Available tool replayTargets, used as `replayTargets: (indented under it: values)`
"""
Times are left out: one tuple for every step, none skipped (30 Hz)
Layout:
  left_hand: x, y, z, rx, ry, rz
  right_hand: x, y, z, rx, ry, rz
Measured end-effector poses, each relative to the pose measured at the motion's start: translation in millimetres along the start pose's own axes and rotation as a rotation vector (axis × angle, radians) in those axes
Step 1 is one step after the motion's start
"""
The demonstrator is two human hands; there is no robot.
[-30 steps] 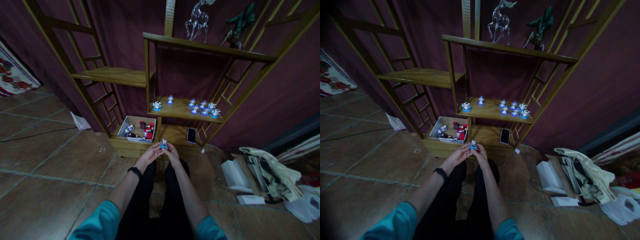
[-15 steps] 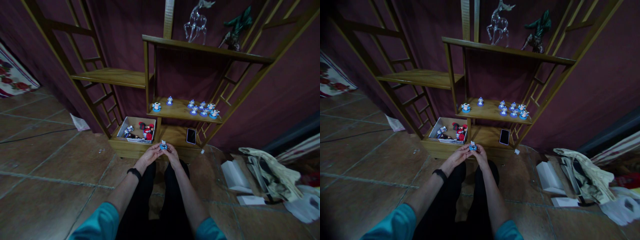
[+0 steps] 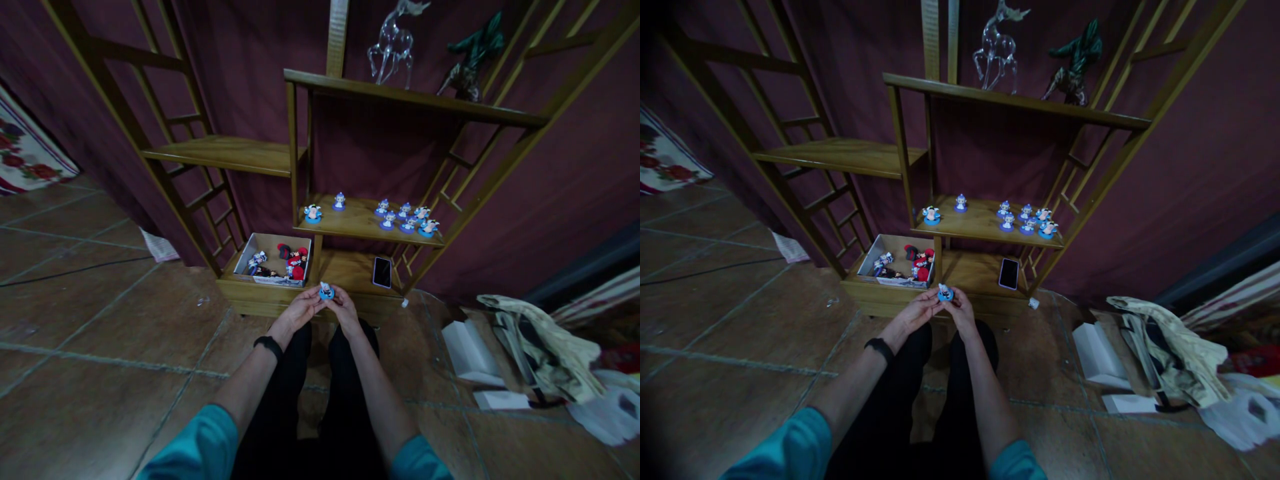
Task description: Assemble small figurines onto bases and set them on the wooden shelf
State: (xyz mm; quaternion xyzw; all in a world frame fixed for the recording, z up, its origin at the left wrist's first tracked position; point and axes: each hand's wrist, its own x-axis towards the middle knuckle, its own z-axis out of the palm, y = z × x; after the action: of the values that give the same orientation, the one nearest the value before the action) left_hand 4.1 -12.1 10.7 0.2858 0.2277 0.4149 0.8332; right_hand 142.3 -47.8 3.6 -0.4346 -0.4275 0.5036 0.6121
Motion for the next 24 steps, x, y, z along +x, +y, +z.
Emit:
replayTargets:
  values:
    - [-0.1,0.1,0.3,0.001,0.006,0.001,0.2,0.6,-0.2,0.001,0.001,0.002]
    - [-0.2,0.1,0.5,0.001,0.013,0.003,0.4,1.4,-0.4,0.002,0.003,0.003]
    - [-0.4,0.1,0.6,0.000,0.019,0.005,0.7,2.2,-0.5,0.002,0.005,0.003]
    - [-0.5,0.1,0.7,-0.001,0.024,0.008,0.9,2.9,-0.7,-0.001,0.007,0.005]
    - [-0.5,0.0,0.8,-0.001,0.026,0.008,1.2,3.6,-0.8,-0.004,0.009,0.008]
    - [-0.5,-0.2,0.7,-0.002,0.027,0.008,1.4,4.2,-0.9,-0.007,0.010,0.010]
    - [-0.5,-0.4,0.6,-0.002,0.026,0.005,1.6,4.6,-1.0,-0.008,0.012,0.010]
    - [-0.3,-0.5,0.4,-0.001,0.026,0.001,1.7,4.9,-1.0,-0.007,0.011,0.008]
    - [-0.1,-0.7,0.2,0.002,0.028,-0.003,1.8,5.0,-1.0,-0.007,0.011,0.005]
    - [0.2,-0.9,-0.1,0.005,0.032,-0.007,1.8,5.0,-1.0,-0.007,0.013,0.001]
    - [0.4,-1.1,-0.3,0.008,0.039,-0.009,1.8,5.0,-1.0,-0.010,0.017,-0.004]
    - [0.7,-1.3,-0.7,0.012,0.045,-0.009,1.8,5.0,-1.1,-0.014,0.020,-0.007]
    - [1.0,-1.4,-1.0,0.016,0.050,-0.010,1.8,5.0,-1.2,-0.018,0.022,-0.007]
    - [1.2,-1.5,-1.4,0.019,0.052,-0.010,1.8,5.1,-1.3,-0.023,0.024,-0.006]
    - [1.4,-1.6,-1.8,0.023,0.051,-0.012,1.9,5.2,-1.4,-0.026,0.026,-0.003]
    - [1.5,-1.7,-2.3,0.026,0.050,-0.013,2.0,5.4,-1.6,-0.028,0.028,0.001]
    - [1.6,-1.7,-2.7,0.029,0.050,-0.015,2.1,5.6,-1.8,-0.027,0.030,0.004]
    - [1.7,-1.7,-3.2,0.032,0.051,-0.016,2.2,5.8,-1.9,-0.025,0.031,0.007]
    - [1.7,-1.7,-3.5,0.035,0.054,-0.017,2.2,5.7,-2.0,-0.021,0.033,0.009]
    - [1.7,-1.7,-3.8,0.038,0.055,-0.018,2.2,5.4,-1.9,-0.017,0.033,0.012]
    - [1.6,-1.6,-3.9,0.041,0.057,-0.018,2.0,4.8,-1.8,-0.013,0.031,0.016]
    - [1.5,-1.5,-3.8,0.043,0.057,-0.017,1.6,3.9,-1.5,-0.010,0.027,0.020]
    - [1.3,-1.3,-3.6,0.044,0.057,-0.017,1.2,2.8,-1.2,-0.007,0.021,0.024]
    - [1.1,-1.1,-3.2,0.044,0.057,-0.015,0.7,1.5,-0.8,-0.002,0.014,0.026]
